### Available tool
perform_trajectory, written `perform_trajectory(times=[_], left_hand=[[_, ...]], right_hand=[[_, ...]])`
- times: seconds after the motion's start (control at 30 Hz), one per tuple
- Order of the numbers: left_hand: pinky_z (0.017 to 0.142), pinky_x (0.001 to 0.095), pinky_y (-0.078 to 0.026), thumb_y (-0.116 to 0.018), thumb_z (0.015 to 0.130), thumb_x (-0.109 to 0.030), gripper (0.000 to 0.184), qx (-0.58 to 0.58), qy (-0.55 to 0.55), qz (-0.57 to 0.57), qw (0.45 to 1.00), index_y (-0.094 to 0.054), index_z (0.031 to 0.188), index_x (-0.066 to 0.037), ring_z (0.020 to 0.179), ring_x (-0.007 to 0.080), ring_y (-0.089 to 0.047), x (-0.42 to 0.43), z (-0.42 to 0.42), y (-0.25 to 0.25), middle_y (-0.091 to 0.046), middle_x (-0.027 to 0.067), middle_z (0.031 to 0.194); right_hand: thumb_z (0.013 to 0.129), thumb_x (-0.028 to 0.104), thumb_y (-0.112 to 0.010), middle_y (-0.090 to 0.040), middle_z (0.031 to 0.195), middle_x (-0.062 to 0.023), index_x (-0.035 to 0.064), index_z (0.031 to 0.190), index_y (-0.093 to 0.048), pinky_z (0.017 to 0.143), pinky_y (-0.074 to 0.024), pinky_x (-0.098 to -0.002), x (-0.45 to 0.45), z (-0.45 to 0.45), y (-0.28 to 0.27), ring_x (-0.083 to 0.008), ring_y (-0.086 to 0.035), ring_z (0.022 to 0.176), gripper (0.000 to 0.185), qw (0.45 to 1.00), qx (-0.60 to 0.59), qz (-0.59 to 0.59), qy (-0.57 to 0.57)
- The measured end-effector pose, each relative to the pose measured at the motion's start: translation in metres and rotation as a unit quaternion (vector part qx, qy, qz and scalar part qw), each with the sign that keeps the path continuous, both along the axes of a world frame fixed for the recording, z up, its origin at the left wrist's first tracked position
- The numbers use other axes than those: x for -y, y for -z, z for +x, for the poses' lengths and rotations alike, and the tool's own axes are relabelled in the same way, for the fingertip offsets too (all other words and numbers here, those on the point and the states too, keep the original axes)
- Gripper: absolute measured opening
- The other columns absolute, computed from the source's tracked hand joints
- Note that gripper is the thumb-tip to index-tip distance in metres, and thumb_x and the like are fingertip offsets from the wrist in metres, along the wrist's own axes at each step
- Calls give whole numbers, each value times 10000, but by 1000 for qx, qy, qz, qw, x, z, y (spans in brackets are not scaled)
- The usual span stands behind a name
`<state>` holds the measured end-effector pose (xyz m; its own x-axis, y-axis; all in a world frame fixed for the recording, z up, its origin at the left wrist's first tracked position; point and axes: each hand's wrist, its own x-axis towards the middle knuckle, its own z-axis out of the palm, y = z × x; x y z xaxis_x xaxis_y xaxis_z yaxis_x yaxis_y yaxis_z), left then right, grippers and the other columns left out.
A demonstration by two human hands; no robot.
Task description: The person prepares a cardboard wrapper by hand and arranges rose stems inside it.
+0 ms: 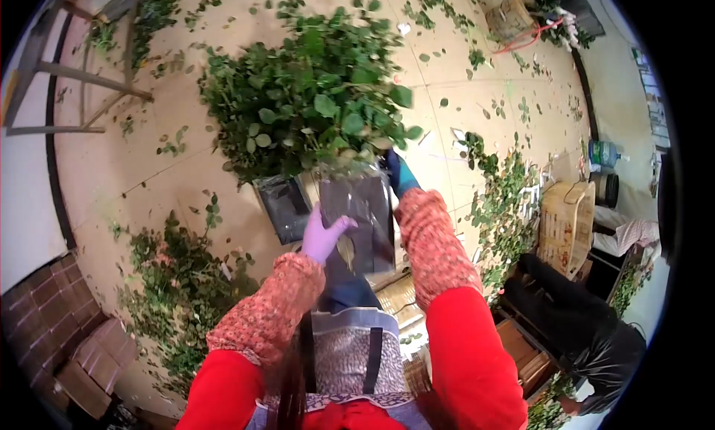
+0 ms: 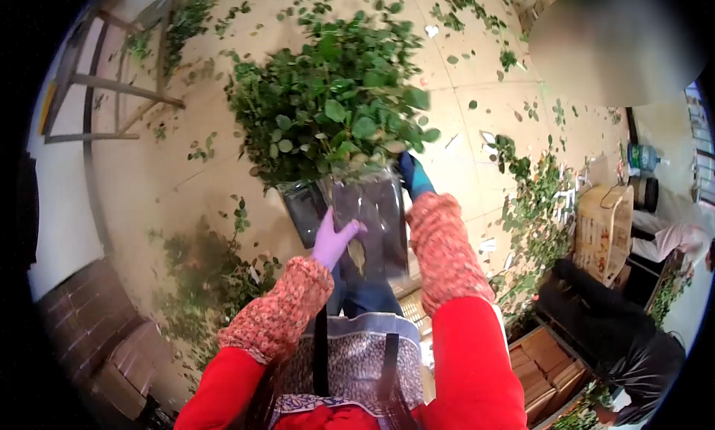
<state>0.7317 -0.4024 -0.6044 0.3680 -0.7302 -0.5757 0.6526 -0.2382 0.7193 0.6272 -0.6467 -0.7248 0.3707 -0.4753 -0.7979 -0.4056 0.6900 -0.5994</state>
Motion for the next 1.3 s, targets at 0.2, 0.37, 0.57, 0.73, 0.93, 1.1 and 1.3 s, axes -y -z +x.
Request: perform_trajectory(times=[0.2, 0.37, 0.57, 0.73, 0.93, 1.1, 1.3], left_hand=[[1035, 338, -402, -686, 874, -397, 872, 18, 172, 260, 950, -264, 1465, 86, 1228, 285, -530, -26, -53, 210, -533, 214, 1345], [860, 325, -510, -605, 960, -326, 549, -108, 174, 208, 957, -471, 1377, 5, 1011, 202, -631, -76, -34, 93, -612, 83, 1212], [701, 315, -507, -616, 937, -291, 360, 163, 418, 230, 864, -631, 1183, -29, 800, 167, -622, -99, 33, -38, -659, 40, 980], [670, 324, -502, -615, 924, -296, 346, 271, 660, 110, 692, -622, 1159, -43, 778, 180, -616, 0, -22, -108, -652, 52, 953], [633, 333, -496, -615, 908, -301, 329, 324, 849, -84, 409, -611, 1132, -59, 753, 196, -609, 63, -171, -182, -644, 65, 921], [601, 341, -491, -614, 896, -305, 316, 387, 873, -161, 249, -602, 1108, -72, 731, 209, -604, 92, -271, -232, -637, 77, 895], [564, 351, -485, -613, 880, -310, 300, 498, 727, -442, -167, -591, 1080, -88, 706, 225, -597, 181, -326, -229, -629, 90, 863]], right_hand=[[931, 499, -497, -597, 1246, -259, 45, 1326, -528, 1005, -440, -435, -59, 10, 87, -382, -576, 1165, 603, 785, -325, -332, -410], [928, 329, -528, -640, 1180, -180, 112, 1270, -579, 892, -505, -441, -93, -34, 74, -367, -634, 1019, 408, 876, -180, -418, -160], [912, 326, -541, -689, 995, -177, 110, 1161, -647, 778, -507, -470, -232, -210, -104, -366, -663, 878, 346, 930, -238, -175, -220], [904, 339, -555, -671, 1044, -176, 114, 1180, -632, 808, -495, -470, -372, -365, -245, -366, -646, 924, 365, 910, -408, -36, 65], [894, 356, -571, -650, 1102, -173, 119, 1204, -615, 844, -481, -471, -620, -374, -359, -366, -626, 979, 392, 744, -480, 79, 458], [886, 370, -585, -633, 1150, -172, 124, 1224, -600, 873, -469, -472, -760, -233, -356, -367, -609, 1025, 418, 654, -394, 223, 606], [877, 387, -602, -612, 1208, -169, 129, 1248, -582, 909, -455, -473, -828, -93, -337, -367, -589, 1080, 452, 541, -288, 352, 707]])
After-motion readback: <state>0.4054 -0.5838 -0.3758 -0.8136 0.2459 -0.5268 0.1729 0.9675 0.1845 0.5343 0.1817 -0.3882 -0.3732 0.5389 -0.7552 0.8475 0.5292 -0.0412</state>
